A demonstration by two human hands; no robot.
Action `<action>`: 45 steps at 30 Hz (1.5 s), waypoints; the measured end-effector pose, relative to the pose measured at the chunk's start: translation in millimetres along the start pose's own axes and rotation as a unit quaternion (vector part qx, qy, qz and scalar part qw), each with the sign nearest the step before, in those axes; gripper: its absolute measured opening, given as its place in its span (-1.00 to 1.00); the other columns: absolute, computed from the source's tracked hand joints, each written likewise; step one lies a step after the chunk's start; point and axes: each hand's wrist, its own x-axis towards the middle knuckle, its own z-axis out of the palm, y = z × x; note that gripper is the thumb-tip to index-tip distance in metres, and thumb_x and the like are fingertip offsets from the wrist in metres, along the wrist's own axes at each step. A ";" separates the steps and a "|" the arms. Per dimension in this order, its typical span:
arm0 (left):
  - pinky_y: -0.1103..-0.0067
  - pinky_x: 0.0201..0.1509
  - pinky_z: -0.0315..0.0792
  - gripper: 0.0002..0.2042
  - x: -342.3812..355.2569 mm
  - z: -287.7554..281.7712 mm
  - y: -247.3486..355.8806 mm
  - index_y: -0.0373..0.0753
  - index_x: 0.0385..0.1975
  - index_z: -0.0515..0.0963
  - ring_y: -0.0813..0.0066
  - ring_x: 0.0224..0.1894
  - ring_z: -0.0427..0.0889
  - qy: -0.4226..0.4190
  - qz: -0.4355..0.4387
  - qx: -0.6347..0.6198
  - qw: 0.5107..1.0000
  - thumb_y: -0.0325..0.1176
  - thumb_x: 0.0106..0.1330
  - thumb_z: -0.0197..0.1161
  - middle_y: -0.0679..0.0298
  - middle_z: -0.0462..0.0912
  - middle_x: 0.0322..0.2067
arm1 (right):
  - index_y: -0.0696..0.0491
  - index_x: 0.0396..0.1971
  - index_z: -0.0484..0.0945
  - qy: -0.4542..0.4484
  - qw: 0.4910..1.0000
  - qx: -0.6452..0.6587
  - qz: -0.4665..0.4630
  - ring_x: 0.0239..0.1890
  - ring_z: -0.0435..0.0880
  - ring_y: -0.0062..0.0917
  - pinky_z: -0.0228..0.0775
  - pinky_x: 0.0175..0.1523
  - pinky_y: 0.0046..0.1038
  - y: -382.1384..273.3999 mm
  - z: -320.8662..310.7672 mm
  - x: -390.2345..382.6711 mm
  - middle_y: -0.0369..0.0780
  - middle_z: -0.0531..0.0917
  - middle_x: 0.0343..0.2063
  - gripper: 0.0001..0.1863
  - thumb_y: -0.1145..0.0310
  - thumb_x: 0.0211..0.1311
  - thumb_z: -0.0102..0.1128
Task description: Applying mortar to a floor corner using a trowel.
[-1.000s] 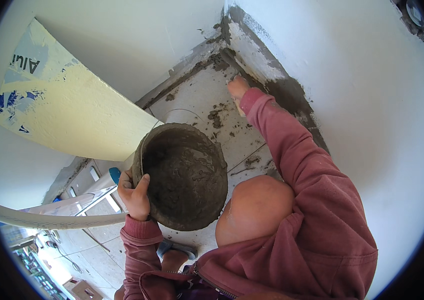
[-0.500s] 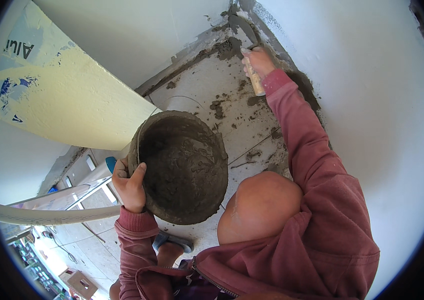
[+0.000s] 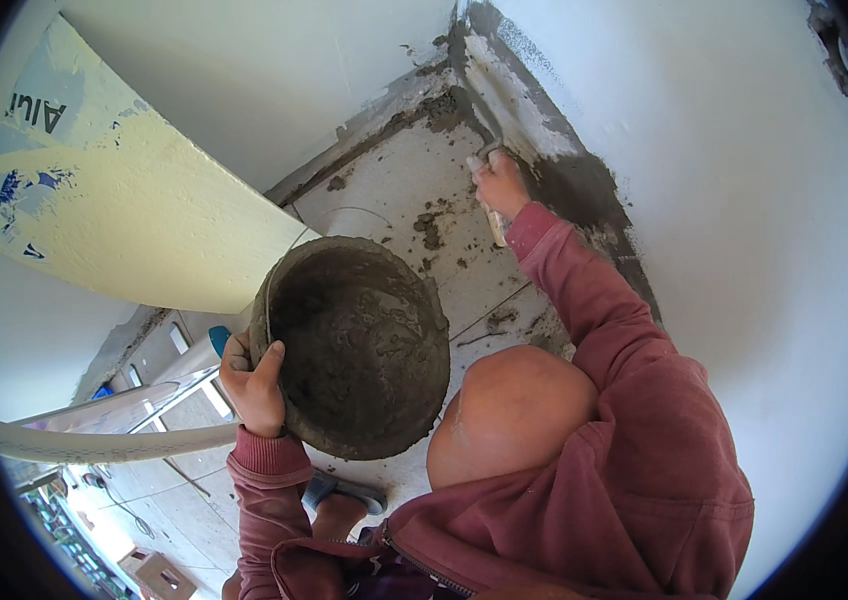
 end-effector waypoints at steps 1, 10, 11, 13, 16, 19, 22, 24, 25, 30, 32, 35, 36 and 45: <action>0.71 -0.32 0.26 -0.92 1.8 2.1 -1.5 -0.38 -0.50 0.39 0.65 -0.47 0.34 -0.004 0.002 -0.003 1.000 -0.53 0.04 0.13 0.33 0.47 -0.52 | 0.19 -0.49 0.30 -0.077 0.994 0.036 0.074 -0.75 0.41 -0.56 0.27 -0.66 -0.47 -3.0 -2.9 -4.2 -0.19 0.45 -0.63 -0.74 0.28 0.14 0.05; 0.67 -0.24 0.32 -0.83 4.0 3.1 -1.8 -0.46 -0.35 0.43 0.59 -0.41 0.44 -0.031 0.003 -0.013 0.999 -0.56 0.05 0.11 0.25 0.53 -0.43 | 0.22 -0.48 0.34 -0.052 0.997 0.059 0.018 -0.59 0.53 -0.36 0.32 -0.46 -0.34 22.7 -9.8 -13.8 -0.12 0.47 -0.66 -0.72 0.28 0.01 0.06; 0.68 -0.24 0.32 -0.83 2.3 1.0 -3.9 -0.46 -0.35 0.43 0.59 -0.41 0.44 -0.029 0.002 -0.004 1.000 -0.56 0.05 0.11 0.24 0.53 -0.43 | 0.21 -0.50 0.34 -0.106 0.992 0.060 -0.013 -0.54 0.53 -0.33 0.32 -0.42 -0.33 17.7 -9.3 -29.3 -0.10 0.48 -0.64 -0.73 0.27 -0.02 0.06; 0.68 -0.24 0.32 -0.84 2.4 -0.2 -5.9 -0.46 -0.35 0.43 0.59 -0.40 0.44 -0.023 0.000 0.005 1.000 -0.57 0.05 0.11 0.24 0.53 -0.42 | 0.20 -0.55 0.37 -0.200 0.974 -0.082 -0.074 -0.45 0.53 -0.22 0.32 -0.33 -0.29 -11.8 -29.4 -64.3 -0.06 0.49 -0.59 -0.68 0.20 -0.10 0.08; 0.68 -0.23 0.32 -0.84 -0.6 4.3 -4.2 -0.46 -0.35 0.43 0.59 -0.39 0.44 -0.021 -0.006 -0.015 1.000 -0.58 0.05 0.10 0.24 0.53 -0.42 | 0.20 -0.58 0.39 -0.232 0.953 -0.148 -0.123 -0.44 0.52 -0.16 0.32 -0.35 -0.27 -25.2 -36.4 -89.3 -0.02 0.49 -0.60 -0.64 0.14 -0.16 0.10; 0.69 -0.23 0.31 -0.85 -3.2 7.2 -3.5 -0.44 -0.36 0.43 0.61 -0.39 0.43 0.003 0.000 -0.027 1.000 -0.58 0.05 0.11 0.26 0.52 -0.42 | 0.21 -0.58 0.41 -0.303 0.904 -0.253 -0.163 -0.44 0.52 -0.12 0.32 -0.33 -0.25 -40.2 -38.3 -94.2 -0.01 0.49 -0.61 -0.61 0.12 -0.18 0.11; 0.70 -0.22 0.30 -0.85 -11.1 0.4 -7.2 -0.43 -0.36 0.43 0.62 -0.38 0.43 0.011 -0.014 -0.046 0.999 -0.59 0.05 0.11 0.27 0.52 -0.42 | 0.22 -0.59 0.44 -0.441 0.817 -0.274 -0.251 -0.44 0.53 -0.10 0.34 -0.34 -0.25 -82.2 -48.3 -104.0 0.00 0.51 -0.60 -0.62 0.14 -0.19 0.10; 0.70 -0.21 0.30 -0.85 -14.5 1.4 -10.0 -0.43 -0.35 0.42 0.63 -0.38 0.43 0.022 -0.010 -0.037 0.999 -0.59 0.05 0.11 0.26 0.52 -0.42 | 0.21 -0.59 0.43 -0.443 0.798 -0.294 -0.285 -0.50 0.52 -0.13 0.35 -0.38 -0.26 -81.1 -38.9 -119.1 -0.05 0.51 -0.62 -0.66 0.18 -0.19 0.11; 0.70 -0.21 0.30 -0.84 -17.8 2.6 -10.7 -0.43 -0.35 0.42 0.63 -0.38 0.42 0.030 -0.007 -0.031 0.999 -0.59 0.05 0.11 0.26 0.51 -0.42 | 0.19 -0.60 0.42 -0.442 0.778 -0.315 -0.316 -0.55 0.51 -0.15 0.35 -0.43 -0.27 -83.0 -33.2 -125.7 -0.10 0.52 -0.64 -0.70 0.22 -0.20 0.12; 0.70 -0.21 0.30 -0.82 -26.5 20.2 -3.0 -0.45 -0.33 0.41 0.62 -0.39 0.42 0.043 -0.008 -0.016 0.999 -0.60 0.04 0.12 0.25 0.51 -0.41 | 0.19 -0.57 0.45 -0.369 0.776 -0.309 -0.409 -0.57 0.53 -0.21 0.39 -0.47 -0.29 -93.1 6.7 -131.5 -0.12 0.52 -0.64 -0.80 0.34 -0.10 0.03; 0.70 -0.21 0.30 -0.81 -29.5 22.3 -2.1 -0.47 -0.32 0.41 0.61 -0.38 0.42 0.047 0.005 -0.003 0.999 -0.59 0.03 0.12 0.24 0.51 -0.41 | 0.18 -0.58 0.44 -0.305 0.776 -0.289 -0.470 -0.63 0.54 -0.31 0.36 -0.56 -0.32 -82.1 32.7 -136.9 -0.13 0.50 -0.69 -0.86 0.41 -0.07 0.00; 0.71 -0.21 0.29 -0.80 -32.6 23.7 -7.0 -0.48 -0.32 0.40 0.61 -0.37 0.42 0.067 0.004 0.010 0.998 -0.59 0.03 0.12 0.24 0.50 -0.40 | 0.17 -0.57 0.45 -0.366 0.770 -0.207 -0.480 -0.63 0.55 -0.33 0.35 -0.59 -0.32 -79.1 37.5 -145.6 -0.14 0.51 -0.69 -0.86 0.40 -0.11 0.03; 0.71 -0.20 0.30 -0.79 -32.3 21.3 -7.2 -0.50 -0.31 0.40 0.60 -0.36 0.42 0.064 0.006 0.009 0.998 -0.60 0.04 0.12 0.24 0.50 -0.39 | 0.17 -0.57 0.45 -0.371 0.768 -0.200 -0.482 -0.63 0.55 -0.33 0.35 -0.59 -0.32 -80.6 35.0 -142.2 -0.14 0.51 -0.69 -0.86 0.40 -0.11 0.03; 0.75 -0.34 0.25 -0.87 -13.9 12.0 -9.3 -0.40 -0.43 0.41 0.68 -0.47 0.33 0.080 -0.024 0.027 0.996 -0.55 0.03 0.17 0.34 0.45 -0.51 | 0.10 -0.59 0.46 -0.244 0.781 -0.338 -0.465 -0.61 0.53 -0.29 0.34 -0.51 -0.31 -108.9 -0.7 -118.9 -0.16 0.53 -0.64 -0.86 0.38 -0.24 0.08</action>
